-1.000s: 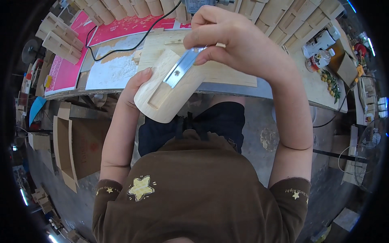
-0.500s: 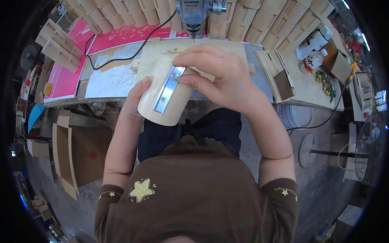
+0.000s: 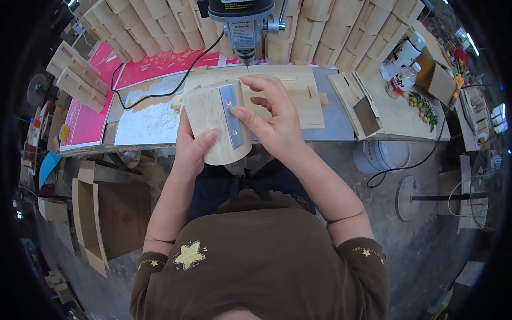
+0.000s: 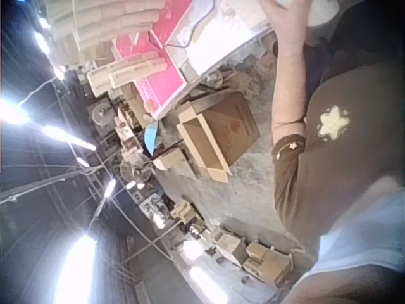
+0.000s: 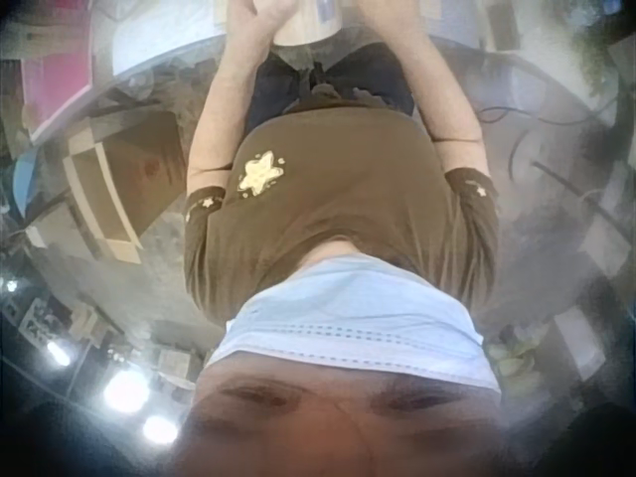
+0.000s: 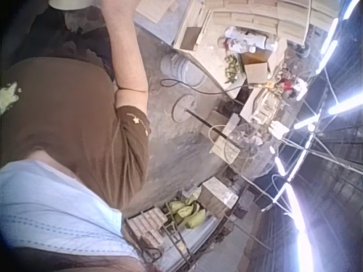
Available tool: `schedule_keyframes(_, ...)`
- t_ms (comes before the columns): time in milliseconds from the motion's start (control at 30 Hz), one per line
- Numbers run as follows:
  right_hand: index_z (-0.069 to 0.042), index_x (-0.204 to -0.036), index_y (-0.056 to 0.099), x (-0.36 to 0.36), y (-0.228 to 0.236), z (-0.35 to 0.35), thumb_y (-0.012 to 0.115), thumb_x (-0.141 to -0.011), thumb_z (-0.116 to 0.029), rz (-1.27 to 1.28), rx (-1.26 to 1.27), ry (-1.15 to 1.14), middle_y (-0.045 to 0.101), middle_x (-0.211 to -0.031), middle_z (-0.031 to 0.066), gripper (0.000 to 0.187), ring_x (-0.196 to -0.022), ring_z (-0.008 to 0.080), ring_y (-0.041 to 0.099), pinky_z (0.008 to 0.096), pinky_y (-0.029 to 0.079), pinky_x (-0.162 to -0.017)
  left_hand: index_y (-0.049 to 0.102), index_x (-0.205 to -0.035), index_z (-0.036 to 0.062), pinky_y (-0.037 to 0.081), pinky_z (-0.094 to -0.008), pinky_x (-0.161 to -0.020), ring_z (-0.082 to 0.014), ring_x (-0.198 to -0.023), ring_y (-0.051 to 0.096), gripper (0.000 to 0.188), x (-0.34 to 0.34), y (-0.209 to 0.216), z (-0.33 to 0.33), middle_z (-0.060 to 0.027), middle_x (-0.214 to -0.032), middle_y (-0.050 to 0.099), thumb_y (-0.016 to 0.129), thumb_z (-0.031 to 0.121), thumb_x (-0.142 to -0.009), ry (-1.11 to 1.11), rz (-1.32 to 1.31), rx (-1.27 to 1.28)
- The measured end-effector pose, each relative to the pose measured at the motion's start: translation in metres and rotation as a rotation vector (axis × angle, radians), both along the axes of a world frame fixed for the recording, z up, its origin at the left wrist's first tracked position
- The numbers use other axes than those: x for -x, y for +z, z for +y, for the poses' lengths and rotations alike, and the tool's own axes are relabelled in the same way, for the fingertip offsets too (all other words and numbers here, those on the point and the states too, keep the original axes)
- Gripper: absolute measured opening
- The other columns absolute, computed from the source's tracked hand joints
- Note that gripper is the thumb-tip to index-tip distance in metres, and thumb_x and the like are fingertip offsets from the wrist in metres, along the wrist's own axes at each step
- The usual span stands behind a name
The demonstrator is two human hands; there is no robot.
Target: Milling cylindrical wood blocks and attaching metal components using a drill press.
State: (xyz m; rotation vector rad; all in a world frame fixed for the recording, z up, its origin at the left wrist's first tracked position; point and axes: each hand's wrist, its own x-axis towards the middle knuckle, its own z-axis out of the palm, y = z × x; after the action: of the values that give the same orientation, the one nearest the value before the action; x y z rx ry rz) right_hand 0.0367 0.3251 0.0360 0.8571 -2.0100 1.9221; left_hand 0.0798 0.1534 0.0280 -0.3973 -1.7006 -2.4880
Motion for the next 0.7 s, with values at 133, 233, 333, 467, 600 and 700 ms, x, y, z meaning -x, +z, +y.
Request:
schedule_keyframes(133,-0.007,-0.126,0.047,-0.004,0.0,-0.005,0.059,-0.089,-0.019,-0.042,0.027,0.037,0.047,-0.12,0.0086,0.04,-0.107,0.0189,0.049,0.0303,0.044,-0.086,0.016,-0.141,0.0024,0.041,-0.0357,-0.096,-0.0217,-0.117,0.047,0.09,0.0,0.0,0.003,-0.0128,-0.128,0.044,0.073,0.016,-0.072,0.05,0.031,-0.013)
schedule_keyframes(233,-0.007,-0.126,0.047,-0.005,0.004,-0.006,0.054,-0.091,-0.018,-0.006,0.02,0.032,0.047,-0.121,0.0094,0.038,-0.106,0.0191,0.048,0.0302,0.044,-0.085,0.012,-0.142,0.0037,0.041,-0.0363,-0.097,-0.0228,-0.118,0.047,0.095,-0.001,0.003,0.006,-0.0135,-0.129,0.042,0.074,0.014,-0.071,0.094,0.068,0.042)
schedule_keyframes(333,-0.005,-0.128,0.045,-0.008,0.008,-0.006,0.053,-0.092,-0.017,0.017,0.028,0.046,0.046,-0.121,0.011,0.038,-0.108,0.0196,0.047,0.0305,0.044,-0.086,0.008,-0.143,0.0052,0.041,-0.0372,-0.097,-0.024,-0.118,0.046,0.102,-0.001,0.005,0.01,-0.0142,-0.129,0.041,0.077,0.013,-0.067,0.154,0.101,0.032)
schedule_keyframes(467,-0.002,-0.13,0.042,-0.016,0.011,-0.013,0.052,-0.092,-0.016,0.066,0.032,0.061,0.045,-0.123,0.0141,0.042,-0.111,0.0229,0.046,0.0326,0.042,-0.089,0.003,-0.143,0.0067,0.04,-0.0388,-0.098,-0.0254,-0.121,0.043,0.11,0.0,0.002,0.012,-0.0145,-0.133,0.037,0.079,0.014,-0.064,0.28,0.199,0.106)
schedule_keyframes(600,0.002,-0.132,0.038,-0.022,0.013,-0.017,0.052,-0.091,-0.016,0.179,-0.033,0.04,0.041,-0.128,0.0183,0.047,-0.115,0.0291,0.044,0.0365,0.037,-0.096,0.001,-0.144,0.0072,0.039,-0.0394,-0.099,-0.0255,-0.123,0.04,0.115,0.004,-0.004,0.013,-0.0136,-0.135,0.034,0.082,0.019,-0.063,0.33,0.242,0.077)
schedule_keyframes(700,0.002,-0.133,0.037,-0.026,0.018,-0.017,0.052,-0.091,-0.016,0.246,-0.103,0.013,0.039,-0.13,0.0196,0.049,-0.116,0.0324,0.042,0.038,0.035,-0.098,0.0,-0.144,0.0073,0.039,-0.0391,-0.099,-0.0252,-0.123,0.041,0.117,0.003,-0.005,0.012,-0.0129,-0.135,0.034,0.083,0.023,-0.063,0.345,0.233,0.081)
